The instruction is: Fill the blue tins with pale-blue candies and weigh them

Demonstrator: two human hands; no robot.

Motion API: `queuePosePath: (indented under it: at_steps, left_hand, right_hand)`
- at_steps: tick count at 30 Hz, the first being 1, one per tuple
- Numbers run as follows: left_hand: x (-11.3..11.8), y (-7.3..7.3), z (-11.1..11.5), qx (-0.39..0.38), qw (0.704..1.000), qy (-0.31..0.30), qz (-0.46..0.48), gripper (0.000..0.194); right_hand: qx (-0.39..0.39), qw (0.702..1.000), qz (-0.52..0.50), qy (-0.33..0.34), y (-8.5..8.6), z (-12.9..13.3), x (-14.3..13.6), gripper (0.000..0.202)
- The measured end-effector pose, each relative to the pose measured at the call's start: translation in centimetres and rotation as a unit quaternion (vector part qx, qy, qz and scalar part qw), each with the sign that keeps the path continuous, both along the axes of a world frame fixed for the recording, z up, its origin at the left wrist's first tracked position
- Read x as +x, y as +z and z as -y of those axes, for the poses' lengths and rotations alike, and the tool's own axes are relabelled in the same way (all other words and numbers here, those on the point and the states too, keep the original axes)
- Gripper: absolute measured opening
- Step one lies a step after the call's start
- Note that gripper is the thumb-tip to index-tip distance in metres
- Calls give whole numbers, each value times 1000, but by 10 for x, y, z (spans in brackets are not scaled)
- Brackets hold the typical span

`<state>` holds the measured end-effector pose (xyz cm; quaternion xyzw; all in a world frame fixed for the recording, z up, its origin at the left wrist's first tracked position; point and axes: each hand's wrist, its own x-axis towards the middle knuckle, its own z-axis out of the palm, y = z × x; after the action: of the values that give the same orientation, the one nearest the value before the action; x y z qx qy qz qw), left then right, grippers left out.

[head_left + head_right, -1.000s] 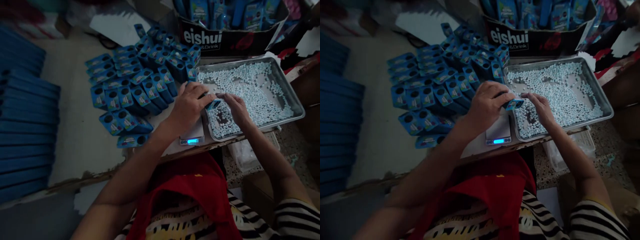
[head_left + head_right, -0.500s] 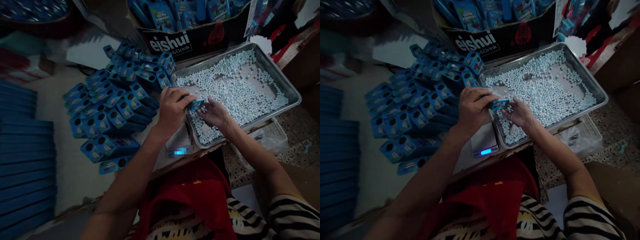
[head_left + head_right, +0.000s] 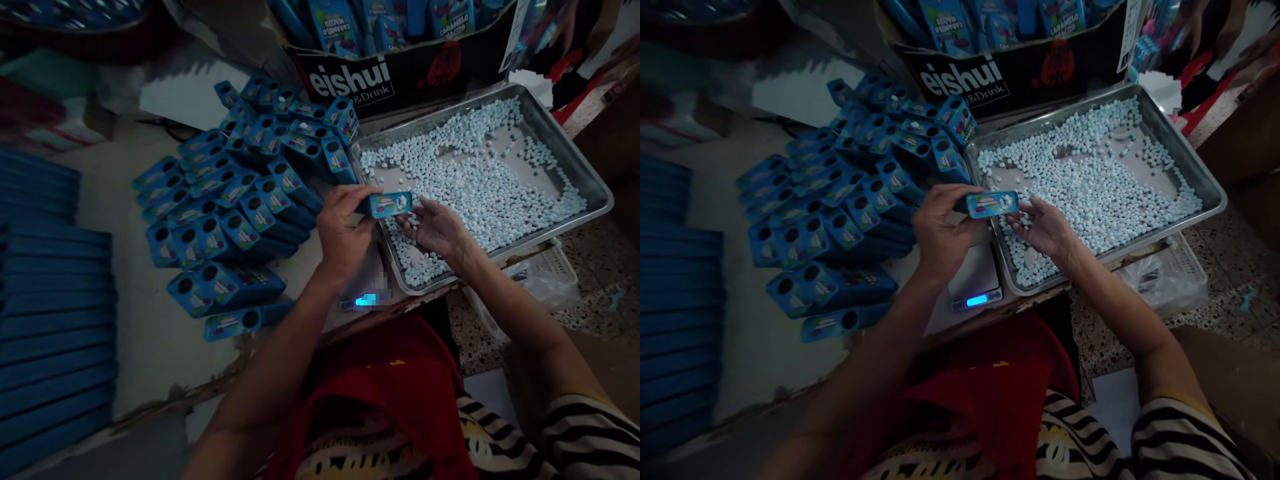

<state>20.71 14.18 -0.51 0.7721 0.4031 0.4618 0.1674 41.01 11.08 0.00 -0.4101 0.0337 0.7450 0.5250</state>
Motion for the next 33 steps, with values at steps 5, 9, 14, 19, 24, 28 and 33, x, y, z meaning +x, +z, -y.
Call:
queuePosePath:
  at_steps: [5, 9, 14, 19, 24, 28, 33]
  left_hand:
    - [-39, -3, 36, -152, 975, 60, 148, 50]
    - [-63, -19, 75, -264, 941, 64, 202, 55]
    - [-63, -37, 97, -306, 919, 49, 244, 57]
    - [-63, -44, 92, -303, 912, 5, 277, 62]
    - [-71, -40, 90, -269, 923, -18, 274, 69]
    - [-83, -20, 98, -213, 950, -5, 226, 66]
    - [-98, 17, 108, -135, 976, 22, 168, 38]
  right_hand:
    - [47, 997, 47, 36, 1, 3, 3, 27]
    - [71, 985, 141, 63, -1, 0, 5, 26]
    - [151, 932, 316, 94, 2, 1, 8, 14]
    - [342, 765, 538, 91, 26, 17, 9, 18]
    - [305, 780, 538, 97, 42, 29, 7, 18]
    - [297, 751, 573, 139, 44, 40, 10, 20]
    - [292, 520, 766, 238, 45, 52, 25, 17]
